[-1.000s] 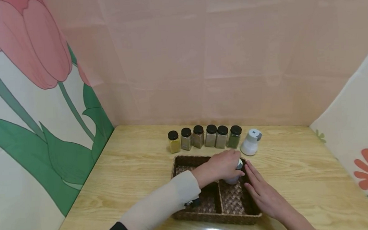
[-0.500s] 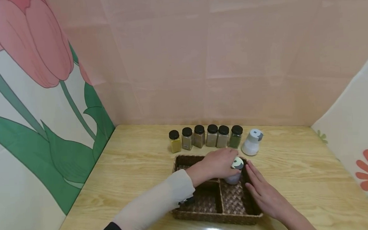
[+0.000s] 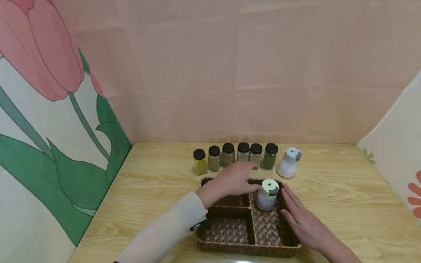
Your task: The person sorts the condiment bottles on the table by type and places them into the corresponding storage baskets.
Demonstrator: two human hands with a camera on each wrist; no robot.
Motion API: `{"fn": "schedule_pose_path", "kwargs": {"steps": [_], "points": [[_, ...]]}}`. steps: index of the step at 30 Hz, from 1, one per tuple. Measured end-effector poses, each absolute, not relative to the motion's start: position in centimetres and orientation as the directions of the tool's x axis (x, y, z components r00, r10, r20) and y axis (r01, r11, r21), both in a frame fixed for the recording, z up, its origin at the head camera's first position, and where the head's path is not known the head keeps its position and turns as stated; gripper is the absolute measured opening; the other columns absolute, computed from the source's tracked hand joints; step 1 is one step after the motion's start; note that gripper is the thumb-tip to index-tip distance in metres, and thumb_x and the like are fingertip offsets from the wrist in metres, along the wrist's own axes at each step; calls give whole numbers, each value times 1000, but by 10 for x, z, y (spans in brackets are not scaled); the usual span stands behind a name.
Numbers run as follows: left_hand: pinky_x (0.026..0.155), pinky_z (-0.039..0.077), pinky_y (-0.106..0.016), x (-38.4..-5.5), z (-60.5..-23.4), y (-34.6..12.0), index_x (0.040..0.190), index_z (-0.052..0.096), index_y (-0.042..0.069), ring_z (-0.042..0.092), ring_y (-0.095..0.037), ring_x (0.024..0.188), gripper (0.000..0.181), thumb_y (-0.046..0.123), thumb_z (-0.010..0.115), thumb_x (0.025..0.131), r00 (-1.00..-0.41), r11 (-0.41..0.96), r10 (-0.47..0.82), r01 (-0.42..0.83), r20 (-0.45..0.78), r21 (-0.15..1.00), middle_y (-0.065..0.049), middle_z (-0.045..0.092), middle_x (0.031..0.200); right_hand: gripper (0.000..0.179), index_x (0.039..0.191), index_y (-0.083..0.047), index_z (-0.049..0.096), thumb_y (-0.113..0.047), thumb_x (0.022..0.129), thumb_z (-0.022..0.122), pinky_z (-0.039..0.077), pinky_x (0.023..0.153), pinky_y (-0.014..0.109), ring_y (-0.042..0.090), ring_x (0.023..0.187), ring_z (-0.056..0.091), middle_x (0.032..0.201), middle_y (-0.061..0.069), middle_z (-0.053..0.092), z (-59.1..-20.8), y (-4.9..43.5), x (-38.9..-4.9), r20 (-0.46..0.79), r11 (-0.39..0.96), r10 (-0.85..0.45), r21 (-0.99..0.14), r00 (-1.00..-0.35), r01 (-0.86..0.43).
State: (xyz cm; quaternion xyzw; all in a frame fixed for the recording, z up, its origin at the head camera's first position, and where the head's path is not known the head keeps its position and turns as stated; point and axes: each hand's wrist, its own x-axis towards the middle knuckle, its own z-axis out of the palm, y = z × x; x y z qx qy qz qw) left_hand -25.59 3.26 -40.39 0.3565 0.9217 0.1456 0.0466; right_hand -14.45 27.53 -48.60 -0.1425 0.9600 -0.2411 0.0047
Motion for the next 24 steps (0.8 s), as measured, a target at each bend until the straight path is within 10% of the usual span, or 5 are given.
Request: {"fn": "schedule_pose_path", "kwargs": {"steps": [5, 11, 17, 24], "points": [[101, 51, -35, -266, -403, 10, 150, 48, 13, 58, -19, 127, 68, 51, 65, 96, -769, 705, 637, 608, 52, 365, -4, 58, 144, 64, 163, -8, 14, -34, 110, 40, 10, 118, 21, 41, 150, 25, 171, 8, 6, -486, 275, -143, 76, 842, -271, -465, -960, -274], [102, 50, -39, -274, -399, -19, 149, 49, 11, 57, -23, 127, 67, 48, 67, 96, -821, 718, 562, 544, 100, 434, -6, 58, 143, 65, 163, -7, 14, -33, 110, 40, 21, 119, 42, 41, 150, 25, 171, 9, 5, -485, 275, -143, 65, 844, -272, -464, -960, -271], [106, 47, -47, -281, -397, -47, 148, 50, 9, 53, -28, 133, 67, 48, 66, 96, -871, 737, 478, 466, 108, 490, -11, 54, 148, 64, 163, -6, 14, -33, 111, 40, -1, 108, 7, 42, 149, 25, 171, 10, 6, -486, 275, -143, 86, 836, -279, -469, -957, -285], [110, 43, -51, -290, -400, -74, 151, 47, 13, 46, -31, 139, 70, 50, 67, 95, -924, 759, 369, 359, 95, 542, -10, 48, 153, 64, 163, -6, 14, -33, 111, 40, -5, 101, 0, 43, 150, 24, 171, 11, 6, -486, 274, -143, 89, 832, -278, -475, -956, -286]]}}
